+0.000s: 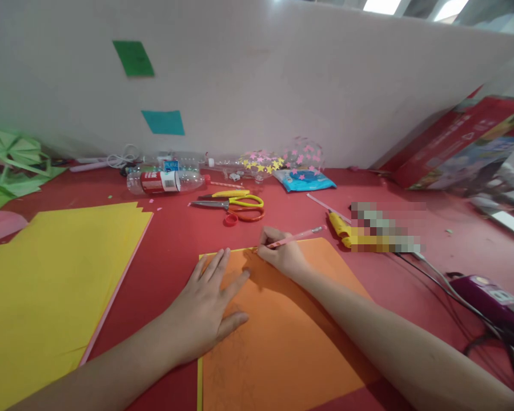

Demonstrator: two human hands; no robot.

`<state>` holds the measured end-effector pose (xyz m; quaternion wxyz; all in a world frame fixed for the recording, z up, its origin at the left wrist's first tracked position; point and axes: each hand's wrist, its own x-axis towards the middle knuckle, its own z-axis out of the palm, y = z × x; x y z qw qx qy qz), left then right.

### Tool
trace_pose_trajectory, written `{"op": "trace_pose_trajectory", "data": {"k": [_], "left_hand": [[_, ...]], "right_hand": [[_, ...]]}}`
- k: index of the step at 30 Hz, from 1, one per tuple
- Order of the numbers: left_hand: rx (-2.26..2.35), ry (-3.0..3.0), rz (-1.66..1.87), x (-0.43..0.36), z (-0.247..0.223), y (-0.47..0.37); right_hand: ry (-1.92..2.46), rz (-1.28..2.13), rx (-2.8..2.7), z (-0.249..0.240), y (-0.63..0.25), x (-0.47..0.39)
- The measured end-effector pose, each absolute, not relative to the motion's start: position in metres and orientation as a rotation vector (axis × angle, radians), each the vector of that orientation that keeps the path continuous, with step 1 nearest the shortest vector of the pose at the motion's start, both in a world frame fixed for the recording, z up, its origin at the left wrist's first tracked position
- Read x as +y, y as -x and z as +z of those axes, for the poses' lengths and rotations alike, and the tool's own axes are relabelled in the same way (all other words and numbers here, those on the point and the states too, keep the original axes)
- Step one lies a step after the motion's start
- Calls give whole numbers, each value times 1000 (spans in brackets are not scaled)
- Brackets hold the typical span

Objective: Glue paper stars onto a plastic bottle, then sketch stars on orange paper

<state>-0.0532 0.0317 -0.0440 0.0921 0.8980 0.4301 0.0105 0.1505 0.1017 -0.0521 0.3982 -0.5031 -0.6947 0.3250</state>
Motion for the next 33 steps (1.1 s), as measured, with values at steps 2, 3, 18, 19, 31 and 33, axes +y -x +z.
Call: {"op": "trace_pose_trajectory", "data": {"k": [2, 3, 18, 19, 31, 33], "left_hand": [[1277, -2665, 32, 32, -44, 53], [1278, -2662, 30, 32, -44, 53], [1276, -2640, 17, 31, -41, 53], [1278, -2633, 4, 31, -40, 53], [1273, -2660, 23, 31, -43, 53], [1277, -2654, 18, 31, -42, 53]], "right_hand": [[1280, 818, -1757, -52, -151, 102], [1281, 818, -1758, -52, -151, 102], [1210, 893, -1829, -50, -149, 99], [1203, 897, -1834, -50, -149, 99], [1132, 952, -1894, -50, -149, 96], [1117, 967, -1905, -51, -149, 96]]}}
